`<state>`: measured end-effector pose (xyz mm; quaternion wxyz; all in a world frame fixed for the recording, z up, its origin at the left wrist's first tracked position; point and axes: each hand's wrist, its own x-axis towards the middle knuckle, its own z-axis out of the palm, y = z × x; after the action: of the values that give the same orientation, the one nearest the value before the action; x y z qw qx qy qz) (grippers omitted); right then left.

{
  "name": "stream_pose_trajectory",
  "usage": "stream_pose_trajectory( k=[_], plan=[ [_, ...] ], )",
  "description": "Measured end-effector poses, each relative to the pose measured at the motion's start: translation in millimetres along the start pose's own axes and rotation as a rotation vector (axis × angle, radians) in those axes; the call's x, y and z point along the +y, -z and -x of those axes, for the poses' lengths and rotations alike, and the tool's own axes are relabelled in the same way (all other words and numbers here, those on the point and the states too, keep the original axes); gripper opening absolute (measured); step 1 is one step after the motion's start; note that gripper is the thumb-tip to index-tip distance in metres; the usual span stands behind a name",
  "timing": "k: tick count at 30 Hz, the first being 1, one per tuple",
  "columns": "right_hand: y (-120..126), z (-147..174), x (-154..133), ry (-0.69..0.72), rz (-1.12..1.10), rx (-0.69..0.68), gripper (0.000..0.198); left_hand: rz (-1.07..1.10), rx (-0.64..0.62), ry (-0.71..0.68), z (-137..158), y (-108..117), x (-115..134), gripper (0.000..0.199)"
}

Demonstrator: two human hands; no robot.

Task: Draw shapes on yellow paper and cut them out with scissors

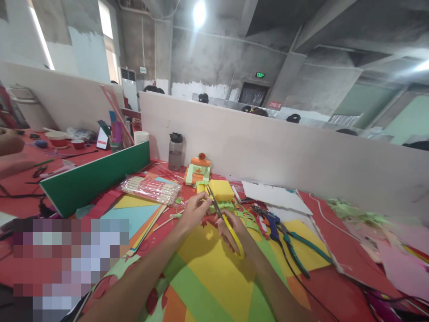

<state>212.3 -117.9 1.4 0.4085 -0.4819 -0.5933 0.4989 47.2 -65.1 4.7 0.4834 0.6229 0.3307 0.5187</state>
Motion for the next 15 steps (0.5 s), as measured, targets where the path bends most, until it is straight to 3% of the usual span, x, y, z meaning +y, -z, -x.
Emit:
stream_pose_trajectory(
  k=[9,15],
  plan=[
    [3,0,-5,-0.042,0.048,-0.015,0.041,-0.005,-0.012,0.002,-1,1,0,0.029],
    [22,4,-8,-0.011,0.096,-0.054,0.042,-0.011,-0.045,0.032,-1,2,1,0.027]
  ],
)
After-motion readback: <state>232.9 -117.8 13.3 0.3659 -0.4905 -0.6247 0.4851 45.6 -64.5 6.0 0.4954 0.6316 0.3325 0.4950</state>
